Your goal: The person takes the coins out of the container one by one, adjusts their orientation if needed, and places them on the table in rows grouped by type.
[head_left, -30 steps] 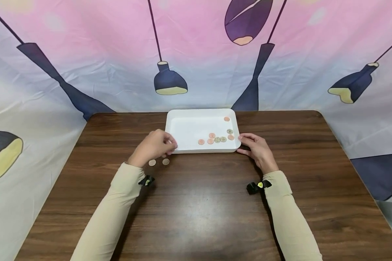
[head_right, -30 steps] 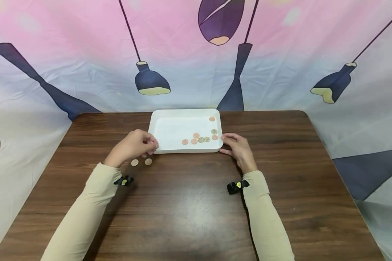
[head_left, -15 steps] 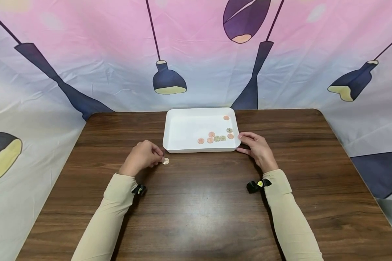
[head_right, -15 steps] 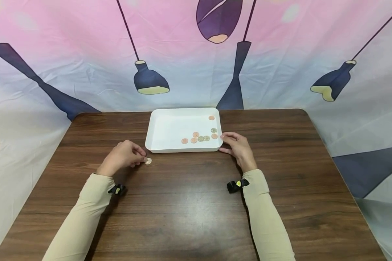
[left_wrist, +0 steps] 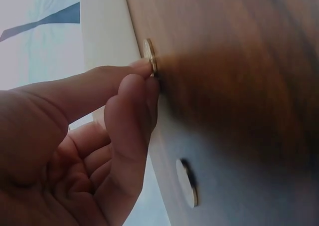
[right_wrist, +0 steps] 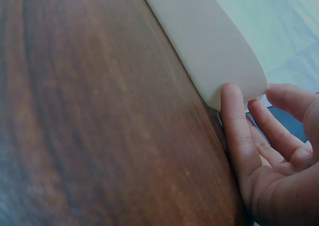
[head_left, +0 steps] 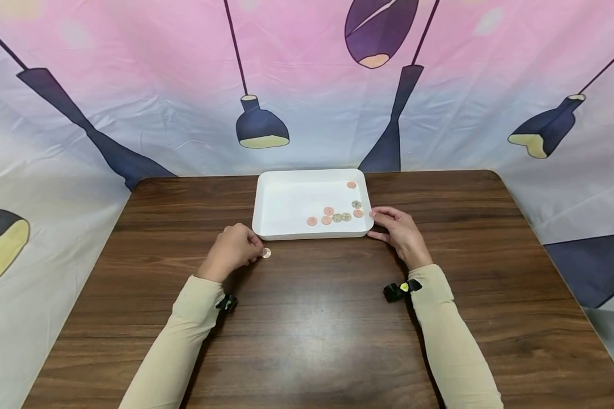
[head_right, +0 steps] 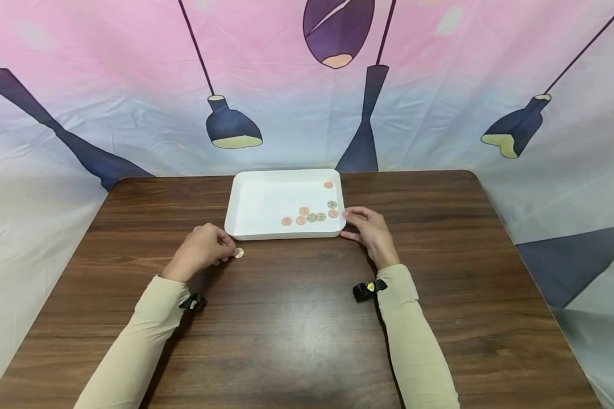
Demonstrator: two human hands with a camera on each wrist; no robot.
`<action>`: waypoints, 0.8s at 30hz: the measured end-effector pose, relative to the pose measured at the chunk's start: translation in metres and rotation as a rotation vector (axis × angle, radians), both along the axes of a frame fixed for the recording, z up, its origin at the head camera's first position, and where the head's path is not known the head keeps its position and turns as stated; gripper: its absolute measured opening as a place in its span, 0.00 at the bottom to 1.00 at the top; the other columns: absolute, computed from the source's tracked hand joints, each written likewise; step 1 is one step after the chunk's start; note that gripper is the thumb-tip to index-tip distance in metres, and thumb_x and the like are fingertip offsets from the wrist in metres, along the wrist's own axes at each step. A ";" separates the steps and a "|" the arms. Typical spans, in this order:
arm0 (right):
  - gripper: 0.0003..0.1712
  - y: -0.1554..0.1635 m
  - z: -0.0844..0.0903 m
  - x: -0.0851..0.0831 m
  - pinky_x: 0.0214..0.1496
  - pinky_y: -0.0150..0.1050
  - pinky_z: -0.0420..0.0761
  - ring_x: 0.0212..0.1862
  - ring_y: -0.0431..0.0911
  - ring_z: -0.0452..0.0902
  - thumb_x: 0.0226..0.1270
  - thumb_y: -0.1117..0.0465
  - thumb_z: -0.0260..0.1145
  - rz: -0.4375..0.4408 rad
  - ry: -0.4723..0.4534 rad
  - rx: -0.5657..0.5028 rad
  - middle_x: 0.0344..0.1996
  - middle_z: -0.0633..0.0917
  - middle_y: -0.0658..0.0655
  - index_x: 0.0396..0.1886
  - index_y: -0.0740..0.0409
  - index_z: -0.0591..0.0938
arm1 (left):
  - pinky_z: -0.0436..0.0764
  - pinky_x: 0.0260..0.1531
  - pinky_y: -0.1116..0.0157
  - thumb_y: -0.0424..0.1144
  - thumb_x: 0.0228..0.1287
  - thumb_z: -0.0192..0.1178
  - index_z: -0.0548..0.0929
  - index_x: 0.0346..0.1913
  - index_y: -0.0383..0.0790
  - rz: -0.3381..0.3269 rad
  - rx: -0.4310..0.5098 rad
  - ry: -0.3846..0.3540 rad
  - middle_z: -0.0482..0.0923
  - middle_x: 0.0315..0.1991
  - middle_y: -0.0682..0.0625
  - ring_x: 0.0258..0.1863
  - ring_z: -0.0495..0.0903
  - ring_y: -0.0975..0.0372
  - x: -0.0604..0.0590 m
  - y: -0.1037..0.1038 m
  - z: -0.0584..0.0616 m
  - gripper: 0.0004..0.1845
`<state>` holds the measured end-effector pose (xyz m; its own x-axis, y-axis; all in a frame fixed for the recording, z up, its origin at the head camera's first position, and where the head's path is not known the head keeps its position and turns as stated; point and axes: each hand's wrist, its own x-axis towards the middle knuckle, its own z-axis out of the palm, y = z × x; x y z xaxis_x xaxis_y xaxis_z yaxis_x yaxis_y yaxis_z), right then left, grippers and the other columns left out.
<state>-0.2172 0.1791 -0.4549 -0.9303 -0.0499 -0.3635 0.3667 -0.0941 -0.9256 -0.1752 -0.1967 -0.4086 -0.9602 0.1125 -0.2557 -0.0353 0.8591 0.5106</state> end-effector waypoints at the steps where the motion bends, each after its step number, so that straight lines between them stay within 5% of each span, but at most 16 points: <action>1: 0.25 0.000 0.000 0.000 0.54 0.38 0.87 0.56 0.45 0.80 0.81 0.60 0.64 0.001 0.000 -0.001 0.64 0.77 0.62 0.70 0.67 0.75 | 0.80 0.22 0.65 0.36 0.66 0.71 0.92 0.28 0.42 0.004 -0.002 0.002 0.84 0.19 0.54 0.20 0.81 0.62 0.000 0.001 0.000 0.07; 18: 0.23 0.002 0.000 -0.002 0.53 0.38 0.88 0.55 0.44 0.81 0.80 0.60 0.65 -0.001 0.004 -0.016 0.60 0.79 0.60 0.67 0.66 0.77 | 0.76 0.22 0.65 0.45 0.67 0.73 0.89 0.23 0.44 0.047 0.006 0.015 0.81 0.15 0.54 0.16 0.77 0.62 0.008 0.010 -0.004 0.15; 24: 0.22 0.000 0.001 0.000 0.51 0.38 0.88 0.53 0.44 0.81 0.80 0.61 0.65 -0.003 0.002 -0.024 0.59 0.79 0.59 0.67 0.67 0.77 | 0.66 0.18 0.66 0.52 0.69 0.71 0.83 0.15 0.45 0.021 -0.028 0.033 0.69 0.11 0.57 0.14 0.67 0.63 0.015 0.013 -0.001 0.25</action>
<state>-0.2174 0.1794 -0.4540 -0.9310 -0.0557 -0.3608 0.3650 -0.1178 -0.9235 -0.1606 -0.1837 -0.4098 -0.9702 0.0857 -0.2266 -0.0368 0.8724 0.4874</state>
